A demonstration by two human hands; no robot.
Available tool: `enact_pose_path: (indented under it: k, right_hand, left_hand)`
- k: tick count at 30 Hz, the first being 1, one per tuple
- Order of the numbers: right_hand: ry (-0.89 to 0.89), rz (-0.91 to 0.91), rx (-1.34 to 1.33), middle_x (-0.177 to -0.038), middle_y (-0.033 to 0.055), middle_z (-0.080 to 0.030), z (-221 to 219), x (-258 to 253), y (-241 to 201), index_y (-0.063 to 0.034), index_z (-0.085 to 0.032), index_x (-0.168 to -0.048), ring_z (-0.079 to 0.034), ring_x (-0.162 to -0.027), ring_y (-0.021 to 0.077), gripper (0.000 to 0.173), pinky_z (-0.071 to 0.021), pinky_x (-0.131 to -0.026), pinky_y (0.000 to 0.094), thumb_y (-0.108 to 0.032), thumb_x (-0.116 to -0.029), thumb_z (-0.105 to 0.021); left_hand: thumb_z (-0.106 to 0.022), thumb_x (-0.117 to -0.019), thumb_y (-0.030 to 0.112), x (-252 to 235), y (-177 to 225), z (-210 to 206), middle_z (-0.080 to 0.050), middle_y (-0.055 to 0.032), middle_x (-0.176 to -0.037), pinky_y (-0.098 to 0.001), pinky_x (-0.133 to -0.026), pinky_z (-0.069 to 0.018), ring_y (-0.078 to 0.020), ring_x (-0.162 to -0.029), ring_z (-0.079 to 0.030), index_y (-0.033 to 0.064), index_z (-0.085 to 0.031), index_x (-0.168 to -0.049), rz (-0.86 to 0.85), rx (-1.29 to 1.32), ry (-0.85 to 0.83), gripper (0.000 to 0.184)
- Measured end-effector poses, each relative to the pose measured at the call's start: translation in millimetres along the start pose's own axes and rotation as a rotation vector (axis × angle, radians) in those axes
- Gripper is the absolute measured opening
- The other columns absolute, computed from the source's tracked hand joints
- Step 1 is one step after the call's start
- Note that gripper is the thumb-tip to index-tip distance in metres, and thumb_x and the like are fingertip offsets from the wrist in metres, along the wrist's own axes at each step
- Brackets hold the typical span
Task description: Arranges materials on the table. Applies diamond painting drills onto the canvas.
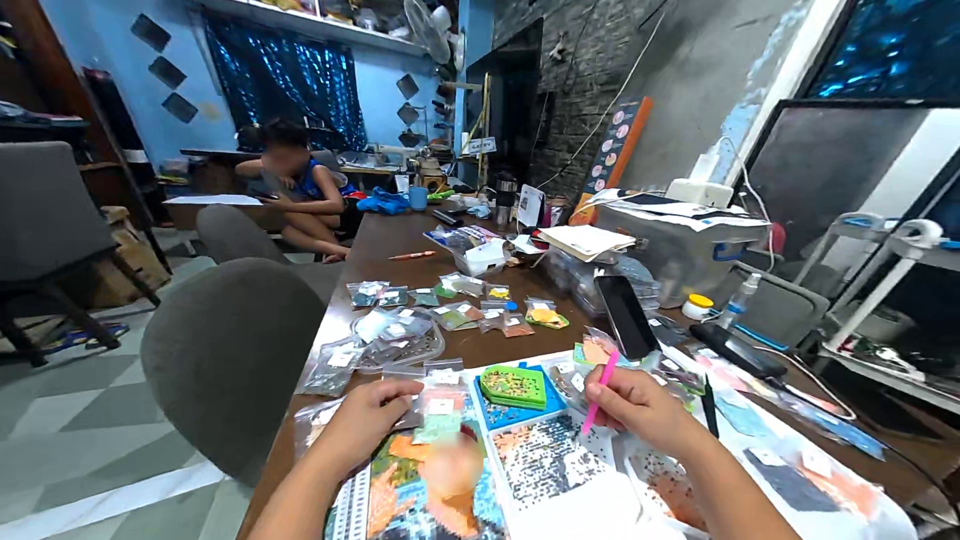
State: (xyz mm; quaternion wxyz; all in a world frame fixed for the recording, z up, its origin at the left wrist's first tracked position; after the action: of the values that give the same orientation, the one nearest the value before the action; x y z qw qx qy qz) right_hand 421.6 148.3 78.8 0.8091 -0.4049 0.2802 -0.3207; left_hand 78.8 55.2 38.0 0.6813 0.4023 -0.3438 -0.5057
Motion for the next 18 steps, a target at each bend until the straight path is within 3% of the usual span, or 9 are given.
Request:
enact_pose_path:
  k: [10, 16, 18]
  right_hand:
    - [-0.073, 0.006, 0.056, -0.075, -0.01, -0.063, -5.1, 3.2, -2.5, -0.0095, -0.068, -0.097, -0.059, -0.066, -0.0045, 0.027, -0.0502, -0.064, 0.0158, -0.029, -0.1046, -0.051]
    - [-0.068, 0.032, 0.092, -0.073, -0.0103, -0.062, -5.3, 2.6, 0.4, -0.0099, -0.068, -0.095, -0.057, -0.065, -0.0053, 0.03, -0.0488, -0.063, 0.015, -0.032, -0.105, -0.051]
    - [-0.069, 0.034, 0.101, -0.073, -0.0105, -0.062, -4.9, 2.4, 0.7, -0.0102, -0.068, -0.094, -0.057, -0.065, -0.0056, 0.03, -0.0486, -0.063, 0.0146, -0.032, -0.1053, -0.051]
  left_hand:
    - [-0.057, -0.1029, 0.007, 0.0, -3.7, 1.1, -0.072, -0.003, -0.106, -0.0276, -0.075, -0.0498, -0.007, -0.085, -0.063, 0.0059, -0.073, -0.115, 0.009, 0.006, 0.031, 0.02]
    - [-0.058, -0.1025, 0.006, 0.1, -4.4, 1.4, -0.073, -0.0036, -0.108, -0.0285, -0.081, -0.0514, -0.0081, -0.091, -0.065, 0.0064, -0.074, -0.114, 0.002, 0.016, 0.041, 0.019]
    - [-0.058, -0.1023, 0.006, -0.4, -5.3, 1.1, -0.073, -0.0031, -0.106, -0.0271, -0.078, -0.0507, -0.0073, -0.088, -0.065, 0.0067, -0.074, -0.113, 0.002, 0.016, 0.048, 0.019]
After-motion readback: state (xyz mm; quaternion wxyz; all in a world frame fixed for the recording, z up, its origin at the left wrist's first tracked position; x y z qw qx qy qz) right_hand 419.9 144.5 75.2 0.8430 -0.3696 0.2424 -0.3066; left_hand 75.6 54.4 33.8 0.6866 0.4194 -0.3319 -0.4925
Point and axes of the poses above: each hand's wrist, its own x-axis away from the middle knuckle, its own z-axis out of the back of the hand, y = z × x, the point moved 3 cm from there along -x, towards the middle knuckle
